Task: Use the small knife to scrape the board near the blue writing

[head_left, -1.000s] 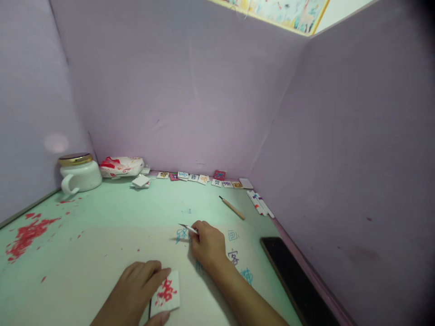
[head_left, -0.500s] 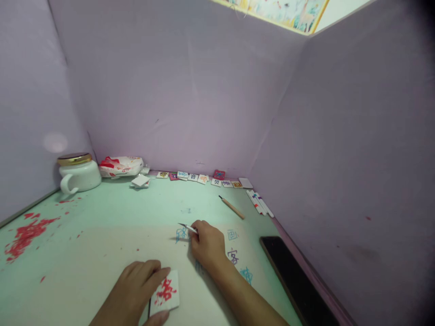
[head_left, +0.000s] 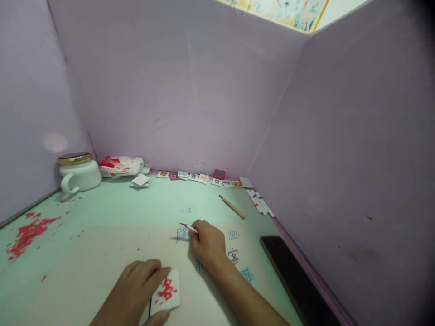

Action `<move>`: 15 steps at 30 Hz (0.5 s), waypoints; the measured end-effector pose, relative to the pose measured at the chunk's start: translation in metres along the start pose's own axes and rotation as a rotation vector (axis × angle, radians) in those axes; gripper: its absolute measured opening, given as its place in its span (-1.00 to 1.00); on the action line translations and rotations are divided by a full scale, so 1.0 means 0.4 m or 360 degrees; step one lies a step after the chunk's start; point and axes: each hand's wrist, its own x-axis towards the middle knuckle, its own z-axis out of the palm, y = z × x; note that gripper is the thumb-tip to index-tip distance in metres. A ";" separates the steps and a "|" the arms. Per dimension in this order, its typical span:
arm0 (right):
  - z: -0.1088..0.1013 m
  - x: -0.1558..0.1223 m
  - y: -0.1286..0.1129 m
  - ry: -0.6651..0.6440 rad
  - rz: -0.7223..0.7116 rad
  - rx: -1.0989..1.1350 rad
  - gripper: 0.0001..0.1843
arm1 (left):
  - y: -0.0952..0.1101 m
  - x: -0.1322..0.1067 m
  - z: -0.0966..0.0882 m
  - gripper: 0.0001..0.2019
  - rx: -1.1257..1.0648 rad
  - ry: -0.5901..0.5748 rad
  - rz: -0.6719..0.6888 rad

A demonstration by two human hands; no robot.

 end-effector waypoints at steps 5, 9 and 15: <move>0.005 -0.004 0.002 -0.0003 0.0007 0.0013 -0.81 | -0.014 -0.004 0.017 -0.54 -0.0026 -0.0162 0.0019; 0.008 0.000 0.006 -0.0013 0.0000 0.0029 -0.82 | -0.047 -0.014 0.055 -0.50 0.0034 -0.0257 0.0060; 0.015 -0.003 0.015 0.0007 0.0007 0.0073 -0.83 | -0.056 -0.023 0.067 -0.52 0.0047 -0.0238 0.0152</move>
